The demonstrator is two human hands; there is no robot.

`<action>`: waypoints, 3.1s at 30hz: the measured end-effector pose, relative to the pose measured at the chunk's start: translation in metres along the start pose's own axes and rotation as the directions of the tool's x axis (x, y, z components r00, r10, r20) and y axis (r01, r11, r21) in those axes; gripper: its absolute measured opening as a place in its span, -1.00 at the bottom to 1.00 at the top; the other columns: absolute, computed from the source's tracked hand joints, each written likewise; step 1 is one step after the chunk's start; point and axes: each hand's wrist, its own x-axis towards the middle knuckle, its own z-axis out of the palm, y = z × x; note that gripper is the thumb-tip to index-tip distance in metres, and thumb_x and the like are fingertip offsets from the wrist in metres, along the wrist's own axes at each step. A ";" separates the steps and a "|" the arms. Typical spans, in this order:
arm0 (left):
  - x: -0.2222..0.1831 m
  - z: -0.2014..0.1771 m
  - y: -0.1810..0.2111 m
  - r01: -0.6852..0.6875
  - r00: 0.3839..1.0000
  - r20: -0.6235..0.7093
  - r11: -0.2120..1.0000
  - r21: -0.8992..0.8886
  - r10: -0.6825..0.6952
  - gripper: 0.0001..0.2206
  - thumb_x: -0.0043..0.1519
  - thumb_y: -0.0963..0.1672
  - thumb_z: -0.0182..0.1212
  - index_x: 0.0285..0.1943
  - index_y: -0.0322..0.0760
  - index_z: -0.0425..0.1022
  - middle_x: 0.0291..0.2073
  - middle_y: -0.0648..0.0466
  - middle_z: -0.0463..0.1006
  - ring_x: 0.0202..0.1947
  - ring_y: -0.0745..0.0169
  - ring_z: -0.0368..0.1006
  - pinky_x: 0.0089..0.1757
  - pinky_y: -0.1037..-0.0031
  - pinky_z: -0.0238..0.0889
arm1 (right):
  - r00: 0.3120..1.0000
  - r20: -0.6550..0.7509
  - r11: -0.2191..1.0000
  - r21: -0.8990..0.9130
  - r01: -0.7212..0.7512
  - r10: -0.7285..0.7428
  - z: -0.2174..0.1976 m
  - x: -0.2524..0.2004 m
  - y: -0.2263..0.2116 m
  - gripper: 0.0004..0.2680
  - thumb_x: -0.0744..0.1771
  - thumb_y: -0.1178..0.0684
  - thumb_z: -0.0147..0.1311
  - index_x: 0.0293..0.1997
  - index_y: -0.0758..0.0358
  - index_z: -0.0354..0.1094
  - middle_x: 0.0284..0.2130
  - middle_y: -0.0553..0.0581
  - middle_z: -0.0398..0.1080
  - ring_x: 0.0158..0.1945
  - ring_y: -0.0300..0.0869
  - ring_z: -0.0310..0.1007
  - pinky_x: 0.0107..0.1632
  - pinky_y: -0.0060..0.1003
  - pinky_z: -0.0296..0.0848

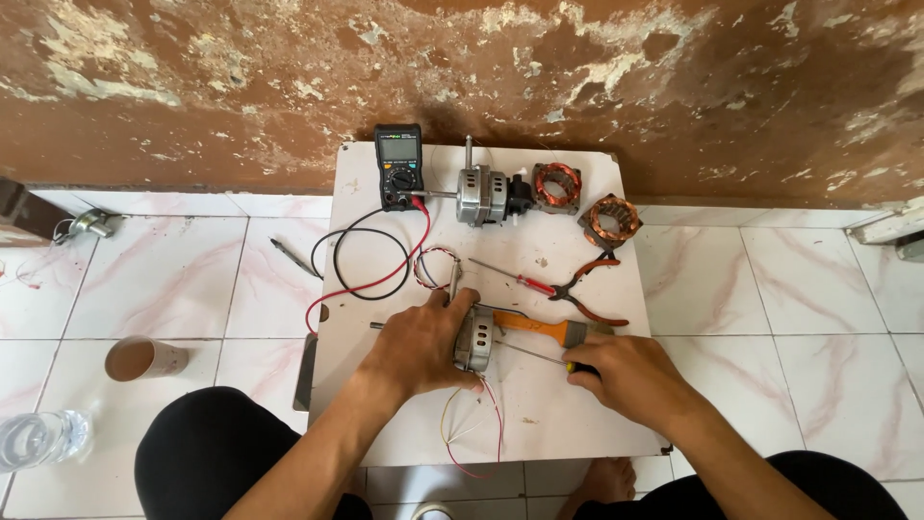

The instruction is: Preparing and organizing copper wire coils on a motor stator for repair or rewinding

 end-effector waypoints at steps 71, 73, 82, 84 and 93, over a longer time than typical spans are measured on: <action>0.028 -0.063 -0.041 0.057 0.998 -0.046 0.983 0.175 -0.050 -0.20 -0.26 -0.28 0.59 0.25 0.04 0.42 0.24 -0.10 0.49 0.25 -0.15 0.43 0.24 -0.21 -0.05 | 0.829 -0.447 0.936 -0.068 0.344 -0.337 -0.008 0.117 -0.009 -0.94 0.30 0.08 0.22 -0.31 0.08 0.42 -0.26 0.01 0.32 -0.13 -0.05 0.44 -0.07 -0.19 0.41; 0.030 -0.065 -0.036 0.047 0.998 -0.039 0.984 0.172 -0.041 -0.20 -0.25 -0.28 0.60 0.25 0.04 0.42 0.24 -0.11 0.49 0.25 -0.15 0.43 0.24 -0.22 -0.07 | 0.841 -0.434 0.945 -0.091 0.315 -0.322 -0.011 0.114 -0.012 -0.94 0.29 0.07 0.24 -0.32 0.08 0.43 -0.27 0.00 0.33 -0.13 -0.05 0.45 -0.07 -0.18 0.42; 0.032 -0.063 -0.039 0.079 0.997 -0.028 0.996 0.051 -0.078 -0.14 -0.17 -0.34 0.53 0.36 0.09 0.35 0.32 -0.11 0.40 0.31 -0.20 0.36 0.31 -0.22 -0.17 | 0.869 -0.300 0.919 -0.126 0.374 -0.394 0.007 0.121 -0.035 -0.96 0.31 0.10 0.19 -0.32 0.07 0.43 -0.29 -0.03 0.34 -0.13 -0.12 0.40 -0.11 -0.24 0.30; 0.029 -0.065 -0.036 0.090 0.996 -0.030 0.995 0.043 -0.088 -0.15 -0.15 -0.35 0.51 0.37 0.07 0.34 0.31 -0.12 0.40 0.31 -0.21 0.35 0.32 -0.24 -0.20 | 0.887 -0.236 0.916 -0.041 0.399 -0.397 0.000 0.118 -0.038 -0.96 0.30 0.10 0.22 -0.24 0.06 0.47 -0.26 0.00 0.37 -0.09 -0.09 0.43 -0.08 -0.21 0.32; 0.024 -0.057 -0.034 0.121 0.992 -0.034 0.991 0.048 -0.120 -0.01 -0.19 -0.28 0.61 0.49 0.11 0.18 0.34 -0.21 0.33 0.35 -0.32 0.27 0.31 -0.28 -0.25 | 0.781 -0.614 0.993 0.093 -0.068 0.111 -0.035 0.177 0.035 -0.48 0.18 -0.18 0.34 0.21 0.18 0.30 0.01 0.18 0.31 0.15 0.06 0.24 0.06 -0.02 0.19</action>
